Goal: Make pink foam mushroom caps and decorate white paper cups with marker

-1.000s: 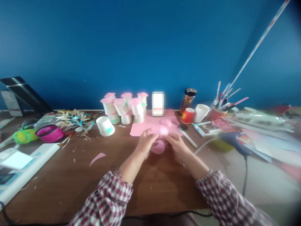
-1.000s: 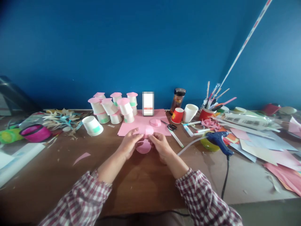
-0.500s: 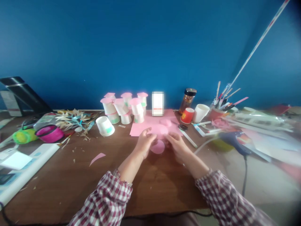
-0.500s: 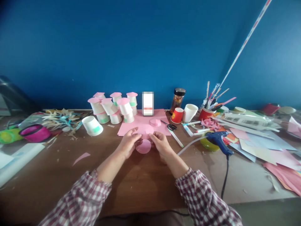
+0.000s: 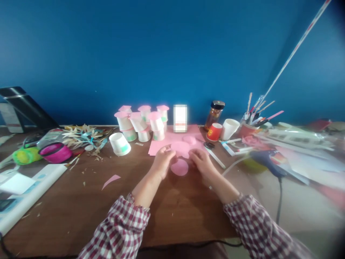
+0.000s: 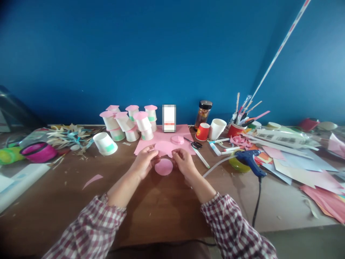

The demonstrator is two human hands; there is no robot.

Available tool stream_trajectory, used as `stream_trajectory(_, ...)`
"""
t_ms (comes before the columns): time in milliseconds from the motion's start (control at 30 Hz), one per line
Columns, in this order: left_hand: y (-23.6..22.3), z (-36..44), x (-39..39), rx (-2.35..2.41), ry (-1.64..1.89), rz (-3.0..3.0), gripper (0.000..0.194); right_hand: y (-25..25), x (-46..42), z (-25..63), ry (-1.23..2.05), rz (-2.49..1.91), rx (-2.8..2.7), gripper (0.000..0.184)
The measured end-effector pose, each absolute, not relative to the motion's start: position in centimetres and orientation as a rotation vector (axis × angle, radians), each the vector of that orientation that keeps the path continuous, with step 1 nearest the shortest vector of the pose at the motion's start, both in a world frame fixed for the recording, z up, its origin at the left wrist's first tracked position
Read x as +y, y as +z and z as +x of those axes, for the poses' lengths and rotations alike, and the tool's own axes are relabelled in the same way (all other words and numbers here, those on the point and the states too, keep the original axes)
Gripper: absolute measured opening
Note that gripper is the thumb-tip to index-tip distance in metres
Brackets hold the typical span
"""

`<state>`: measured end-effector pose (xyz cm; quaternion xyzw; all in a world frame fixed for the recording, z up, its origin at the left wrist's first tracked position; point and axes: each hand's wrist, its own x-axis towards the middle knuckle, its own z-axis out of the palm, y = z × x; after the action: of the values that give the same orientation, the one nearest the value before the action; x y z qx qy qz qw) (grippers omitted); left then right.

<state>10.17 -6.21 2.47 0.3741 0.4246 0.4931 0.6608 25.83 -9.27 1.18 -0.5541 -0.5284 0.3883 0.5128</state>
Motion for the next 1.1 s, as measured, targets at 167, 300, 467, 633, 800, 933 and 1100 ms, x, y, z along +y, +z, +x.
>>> stream_trajectory(167,2.9,9.4,-5.7,0.956,1.170,0.802,0.019,1.1,-10.2,26.3,0.467,-1.491,-1.885,0.016)
stream_trajectory(300,2.7,9.3,-5.4,0.943,1.190,0.803,0.019,0.9,-11.3,25.8,0.160,-1.442,-2.271,0.014)
stream_trajectory(467,2.4,9.5,-5.5,0.958,1.197,0.790,0.019,1.2,-11.6,25.0,-0.061,-1.467,-2.467,0.021)
stream_trajectory(633,2.0,8.8,-5.6,0.982,1.228,0.777,0.023,1.3,-11.9,25.0,-0.211,-1.425,-2.554,0.024)
stream_trajectory(800,2.0,7.7,-5.8,0.949,1.276,0.805,0.031,1.4,-11.4,26.4,-0.038,-1.557,-2.140,0.019)
stream_trajectory(933,2.4,7.8,-6.2,0.955,1.273,0.809,0.043,1.8,-8.9,28.4,0.213,-1.595,-1.710,0.023)
stream_trajectory(1100,2.2,8.1,-6.5,0.964,1.225,0.837,0.051,1.7,-5.4,30.3,0.337,-1.814,-1.468,0.029)
